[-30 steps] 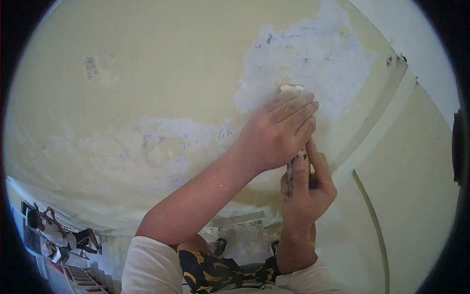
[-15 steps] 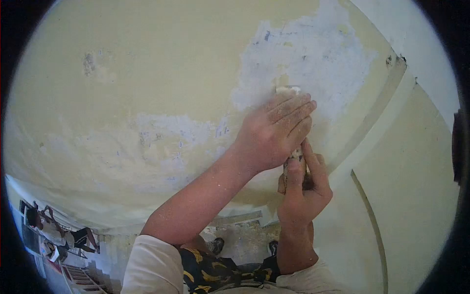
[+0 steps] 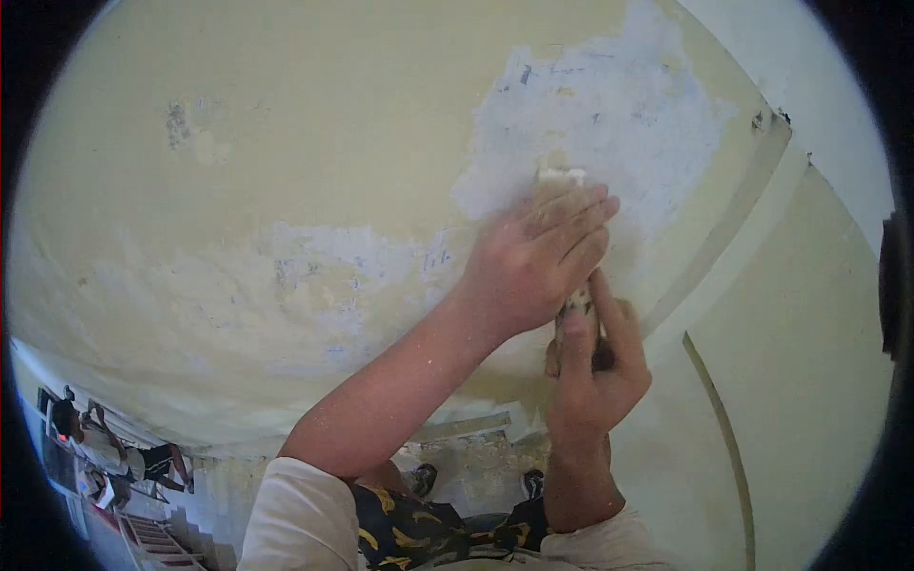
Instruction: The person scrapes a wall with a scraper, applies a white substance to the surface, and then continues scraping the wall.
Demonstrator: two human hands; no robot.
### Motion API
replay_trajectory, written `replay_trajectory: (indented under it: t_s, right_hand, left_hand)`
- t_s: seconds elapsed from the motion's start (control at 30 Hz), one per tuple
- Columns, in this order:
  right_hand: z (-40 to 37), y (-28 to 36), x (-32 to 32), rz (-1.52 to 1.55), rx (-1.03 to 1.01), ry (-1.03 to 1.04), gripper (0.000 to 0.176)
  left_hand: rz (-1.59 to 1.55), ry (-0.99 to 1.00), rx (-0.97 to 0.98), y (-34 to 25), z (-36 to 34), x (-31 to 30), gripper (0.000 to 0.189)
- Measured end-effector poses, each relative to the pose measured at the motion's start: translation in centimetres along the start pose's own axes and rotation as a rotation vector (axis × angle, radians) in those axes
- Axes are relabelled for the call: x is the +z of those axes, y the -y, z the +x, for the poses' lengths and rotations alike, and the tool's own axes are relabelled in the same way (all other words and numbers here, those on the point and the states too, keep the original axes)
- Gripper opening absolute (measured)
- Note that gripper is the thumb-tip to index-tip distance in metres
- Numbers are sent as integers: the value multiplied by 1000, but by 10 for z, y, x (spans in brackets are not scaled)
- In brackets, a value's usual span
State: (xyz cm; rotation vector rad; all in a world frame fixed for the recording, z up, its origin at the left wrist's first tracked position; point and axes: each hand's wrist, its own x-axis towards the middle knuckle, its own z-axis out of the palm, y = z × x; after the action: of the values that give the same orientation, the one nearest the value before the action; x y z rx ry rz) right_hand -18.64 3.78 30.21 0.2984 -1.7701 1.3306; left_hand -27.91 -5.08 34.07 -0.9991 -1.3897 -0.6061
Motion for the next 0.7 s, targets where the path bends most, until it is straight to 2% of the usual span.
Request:
replay_trajectory:
  t_s: [0.07, 0.27, 0.6, 0.67, 0.7]
  right_hand:
    - [9, 7, 4, 119, 6, -86, 35]
    - [3, 5, 2, 0, 17, -83, 33]
    - [8, 9, -7, 42, 45, -69, 33]
    - [3, -2, -7, -41, -94, -30, 33]
    - [5, 0, -4, -35, -100, -32, 33]
  left_hand:
    - [-15, -5, -24, -2, 7, 1, 9]
    - [-24, 20, -17, -1, 4, 2, 10]
    - [0, -35, -84, -10, 7, 6, 11]
    - [-12, -41, -71, -9, -4, 7, 11]
    - [-23, -55, -49, -7, -6, 7, 11]
